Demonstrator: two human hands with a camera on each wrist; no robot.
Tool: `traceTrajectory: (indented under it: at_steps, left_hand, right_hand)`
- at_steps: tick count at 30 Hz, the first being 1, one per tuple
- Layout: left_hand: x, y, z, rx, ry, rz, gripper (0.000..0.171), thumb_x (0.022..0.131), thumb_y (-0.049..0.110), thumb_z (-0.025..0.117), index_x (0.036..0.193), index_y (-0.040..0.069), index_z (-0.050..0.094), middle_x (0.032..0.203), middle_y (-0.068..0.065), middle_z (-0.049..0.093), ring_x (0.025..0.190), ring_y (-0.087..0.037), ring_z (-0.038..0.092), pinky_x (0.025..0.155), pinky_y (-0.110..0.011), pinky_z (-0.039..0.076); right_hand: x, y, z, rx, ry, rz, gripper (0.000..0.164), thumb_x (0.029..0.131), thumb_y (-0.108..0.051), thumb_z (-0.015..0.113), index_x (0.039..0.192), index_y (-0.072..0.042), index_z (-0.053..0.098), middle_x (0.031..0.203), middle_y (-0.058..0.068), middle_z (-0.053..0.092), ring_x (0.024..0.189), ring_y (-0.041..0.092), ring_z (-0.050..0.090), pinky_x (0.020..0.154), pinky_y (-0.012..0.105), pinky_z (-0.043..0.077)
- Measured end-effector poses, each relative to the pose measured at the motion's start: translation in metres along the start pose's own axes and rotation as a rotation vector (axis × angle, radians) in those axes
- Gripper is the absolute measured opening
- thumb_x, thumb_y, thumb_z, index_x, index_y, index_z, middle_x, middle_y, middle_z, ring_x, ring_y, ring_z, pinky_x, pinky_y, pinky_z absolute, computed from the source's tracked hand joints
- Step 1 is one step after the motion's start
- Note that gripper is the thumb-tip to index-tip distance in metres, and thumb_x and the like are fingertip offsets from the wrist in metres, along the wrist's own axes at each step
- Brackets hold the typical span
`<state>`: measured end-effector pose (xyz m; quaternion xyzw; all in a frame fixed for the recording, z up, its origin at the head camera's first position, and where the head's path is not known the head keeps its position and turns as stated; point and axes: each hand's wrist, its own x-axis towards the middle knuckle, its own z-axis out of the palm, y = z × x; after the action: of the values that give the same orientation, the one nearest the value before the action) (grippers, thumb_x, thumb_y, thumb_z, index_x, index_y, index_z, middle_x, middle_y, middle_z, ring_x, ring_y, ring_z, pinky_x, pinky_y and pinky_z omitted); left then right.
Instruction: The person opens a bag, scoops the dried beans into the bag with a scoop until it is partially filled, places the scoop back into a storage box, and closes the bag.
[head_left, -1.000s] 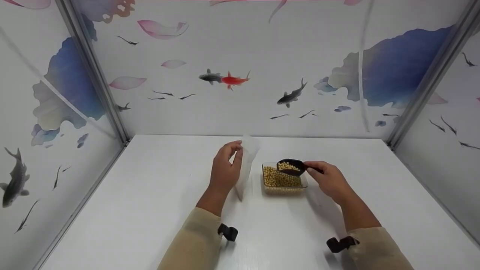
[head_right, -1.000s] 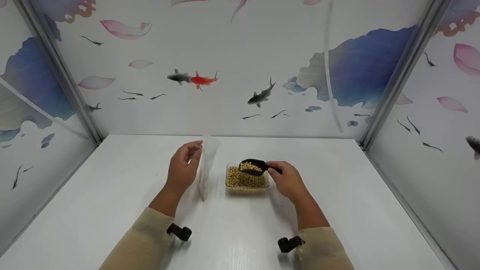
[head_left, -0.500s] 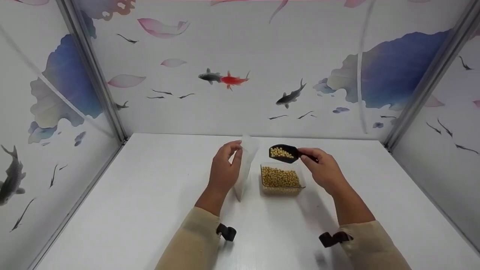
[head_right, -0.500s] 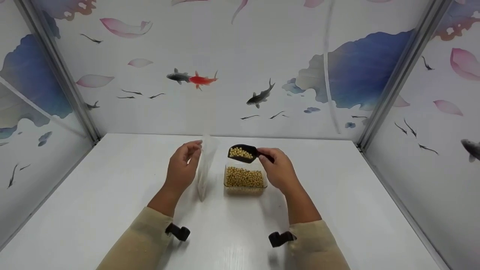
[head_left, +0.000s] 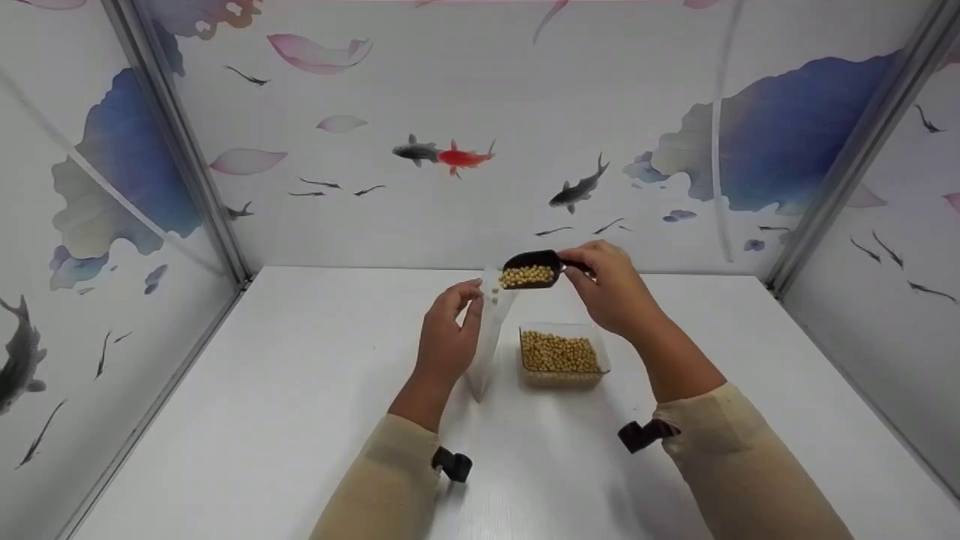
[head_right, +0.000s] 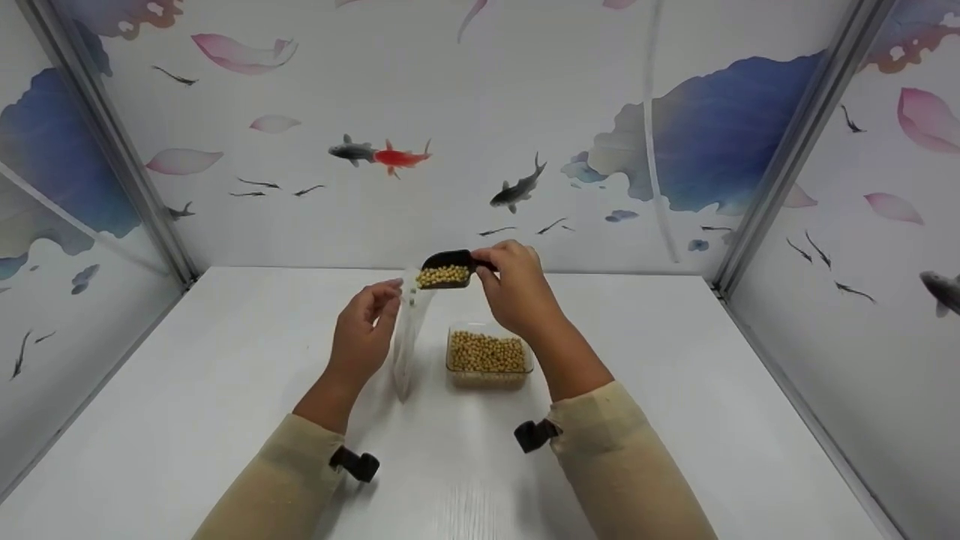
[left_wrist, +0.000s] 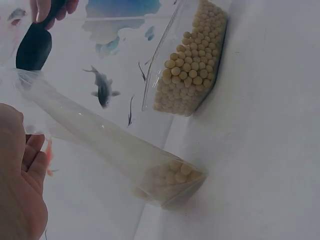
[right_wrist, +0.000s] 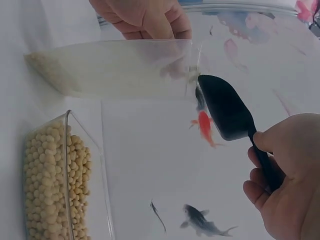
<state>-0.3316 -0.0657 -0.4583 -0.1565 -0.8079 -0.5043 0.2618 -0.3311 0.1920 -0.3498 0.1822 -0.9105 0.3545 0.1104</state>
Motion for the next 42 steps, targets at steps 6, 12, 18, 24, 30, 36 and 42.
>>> traceTrajectory:
  at_steps: [6,12,18,24,30,36,42]
  left_hand:
    - [-0.002,0.002,-0.001,0.001,-0.004,-0.006,0.021,0.114,0.03,0.054,0.122,0.015,0.066,0.148,0.001,0.066,0.141,-0.017,0.061,0.12,-0.035,0.052]
    - [-0.001,0.003,-0.001,0.011,0.009,0.005,0.022,0.114,0.03,0.055,0.122,0.014,0.067,0.147,0.0,0.068,0.14,-0.019,0.062,0.119,-0.037,0.053]
    - [-0.001,0.003,-0.001,0.017,0.021,-0.003,0.021,0.114,0.031,0.055,0.122,0.016,0.067,0.146,0.001,0.068,0.14,-0.018,0.063,0.118,-0.037,0.054]
    - [-0.001,0.003,0.0,0.025,0.025,-0.013,0.021,0.113,0.028,0.056,0.123,0.015,0.068,0.146,0.001,0.069,0.141,-0.017,0.062,0.119,-0.035,0.053]
    - [0.0,0.006,0.0,0.03,0.022,-0.024,0.022,0.113,0.026,0.056,0.127,0.012,0.068,0.145,0.0,0.069,0.14,-0.017,0.063,0.119,-0.033,0.053]
    - [-0.001,0.006,0.0,0.035,0.029,-0.014,0.022,0.113,0.025,0.056,0.127,0.012,0.068,0.144,0.0,0.069,0.14,-0.016,0.063,0.118,-0.032,0.053]
    - [-0.001,0.007,0.001,0.023,0.027,-0.022,0.019,0.113,0.025,0.056,0.124,0.014,0.068,0.145,0.0,0.069,0.14,-0.017,0.063,0.118,-0.033,0.054]
  right_hand:
    - [0.004,-0.006,0.001,-0.115,0.004,-0.032,0.032,0.112,-0.016,0.057,0.141,-0.01,0.069,0.135,0.013,0.063,0.128,0.034,0.051,0.105,0.053,0.052]
    - [0.0,-0.009,0.004,-0.252,0.079,-0.151,0.029,0.109,-0.01,0.062,0.136,-0.007,0.072,0.129,0.014,0.065,0.123,0.036,0.054,0.099,0.051,0.054]
    - [-0.003,-0.009,0.006,-0.277,0.116,-0.196,0.028,0.108,-0.009,0.064,0.134,-0.006,0.073,0.126,0.013,0.065,0.122,0.036,0.055,0.1,0.051,0.052]
    - [-0.007,-0.001,0.001,-0.247,0.127,-0.182,0.028,0.108,-0.01,0.063,0.134,-0.005,0.073,0.125,0.014,0.066,0.122,0.037,0.055,0.099,0.051,0.052]
    - [-0.017,0.025,-0.007,-0.189,0.144,-0.134,0.03,0.11,-0.012,0.061,0.136,-0.004,0.071,0.128,0.018,0.066,0.119,0.039,0.055,0.099,0.055,0.05]
    - [-0.034,0.056,-0.004,-0.142,0.139,-0.047,0.03,0.11,-0.012,0.06,0.137,-0.003,0.07,0.127,0.019,0.065,0.119,0.038,0.055,0.098,0.055,0.052]
    - [-0.051,0.08,0.004,-0.135,0.098,0.044,0.032,0.111,-0.011,0.058,0.139,-0.002,0.068,0.131,0.021,0.064,0.12,0.04,0.055,0.095,0.052,0.052]
